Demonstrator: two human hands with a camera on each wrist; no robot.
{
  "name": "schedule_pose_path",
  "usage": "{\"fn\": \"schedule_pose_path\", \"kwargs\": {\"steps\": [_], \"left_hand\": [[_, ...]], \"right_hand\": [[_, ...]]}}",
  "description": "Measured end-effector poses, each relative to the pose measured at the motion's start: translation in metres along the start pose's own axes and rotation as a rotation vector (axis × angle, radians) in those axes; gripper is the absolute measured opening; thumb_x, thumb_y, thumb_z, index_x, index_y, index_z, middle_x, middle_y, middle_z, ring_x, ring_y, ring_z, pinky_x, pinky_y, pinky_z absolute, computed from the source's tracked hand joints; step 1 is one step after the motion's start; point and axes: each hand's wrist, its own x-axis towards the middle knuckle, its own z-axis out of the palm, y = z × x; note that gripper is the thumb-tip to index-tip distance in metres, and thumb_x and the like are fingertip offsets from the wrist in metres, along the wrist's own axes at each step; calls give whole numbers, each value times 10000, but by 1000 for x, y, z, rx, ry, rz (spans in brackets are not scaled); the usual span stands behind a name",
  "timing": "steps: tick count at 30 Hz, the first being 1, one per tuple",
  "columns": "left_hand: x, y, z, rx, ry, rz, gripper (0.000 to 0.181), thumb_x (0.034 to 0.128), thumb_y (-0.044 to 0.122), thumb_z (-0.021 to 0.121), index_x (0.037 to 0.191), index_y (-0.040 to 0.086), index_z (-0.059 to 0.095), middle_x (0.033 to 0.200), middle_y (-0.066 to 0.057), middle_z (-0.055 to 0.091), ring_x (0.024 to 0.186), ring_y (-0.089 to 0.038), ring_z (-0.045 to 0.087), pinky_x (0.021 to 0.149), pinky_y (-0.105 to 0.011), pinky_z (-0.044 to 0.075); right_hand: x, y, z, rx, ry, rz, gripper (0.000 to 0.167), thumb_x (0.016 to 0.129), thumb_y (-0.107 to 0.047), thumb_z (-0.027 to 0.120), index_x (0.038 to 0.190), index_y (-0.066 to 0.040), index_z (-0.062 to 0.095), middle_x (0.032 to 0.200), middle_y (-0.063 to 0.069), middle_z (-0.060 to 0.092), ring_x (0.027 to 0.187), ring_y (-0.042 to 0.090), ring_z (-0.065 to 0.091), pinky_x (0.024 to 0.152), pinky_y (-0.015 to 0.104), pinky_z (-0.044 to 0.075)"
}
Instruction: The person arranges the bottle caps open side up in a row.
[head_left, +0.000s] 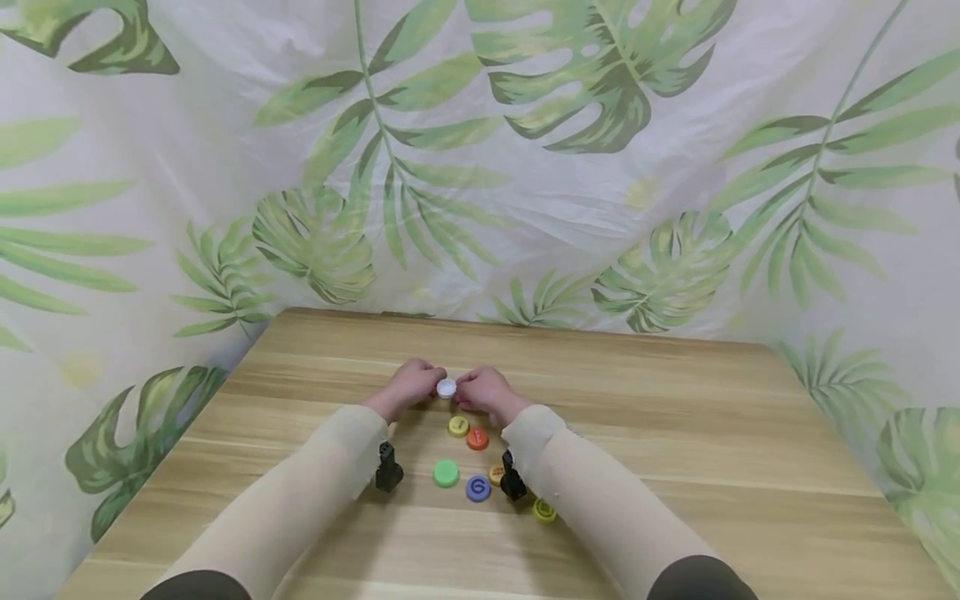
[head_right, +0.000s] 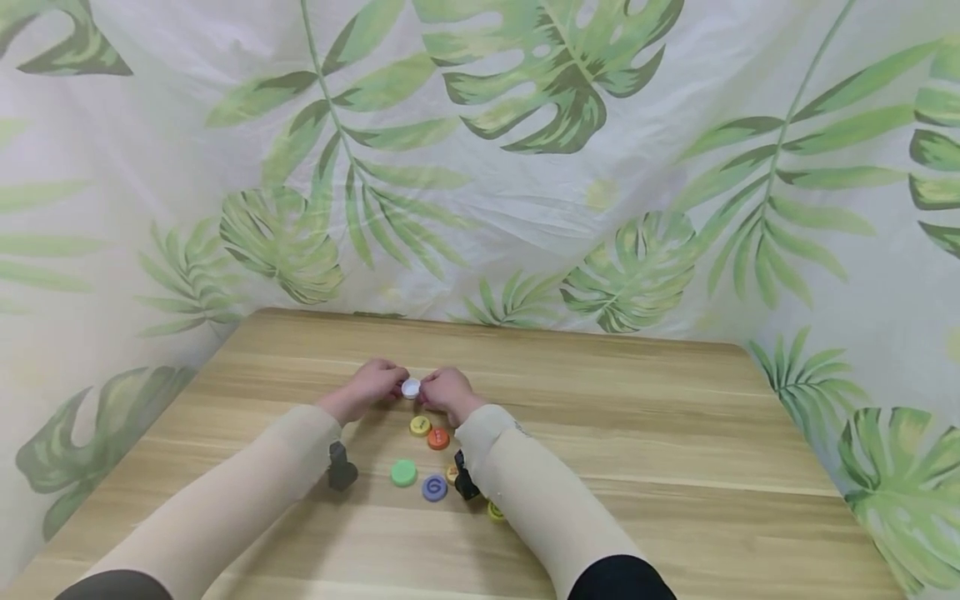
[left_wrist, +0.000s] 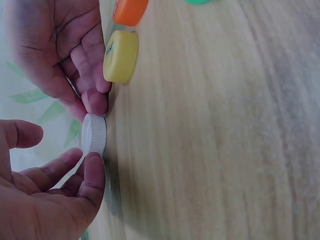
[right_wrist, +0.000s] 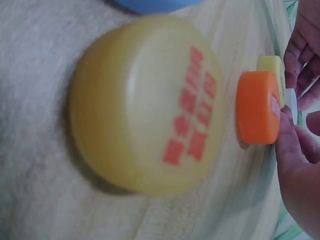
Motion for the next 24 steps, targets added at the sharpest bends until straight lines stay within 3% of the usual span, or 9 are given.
{"fn": "schedule_pose_path", "kwargs": {"steps": [5, 18, 24], "left_hand": [[-2, 0, -1, 24, -4, -5, 235, 944, 112, 528, 735, 16, 579, 686, -29, 558, 633, -143, 485, 585, -243, 410], [-1, -2, -2, 62, -29, -33, 212, 982, 127, 532, 878, -35, 623, 820, -79, 592, 773, -191, 557, 700, -294, 518], [-8, -3, -4, 81, -40, -52, 190, 985, 119, 546, 909, -41, 616, 839, -106, 611, 792, -213, 589, 748, -327, 540]], "right_hand": [[1, 0, -1, -16, -24, 4, 239, 963, 54, 571, 1166, 119, 678, 971, 175, 715, 846, 173, 663, 815, 266, 592], [-1, 0, -6, -73, -35, 23, 181, 946, 36, 608, 1083, 87, 715, 929, 148, 729, 783, 158, 653, 773, 250, 587], [-3, 3, -15, -160, -48, 18, 151, 923, 37, 633, 1036, 81, 723, 926, 144, 746, 776, 159, 669, 764, 256, 589]]}}
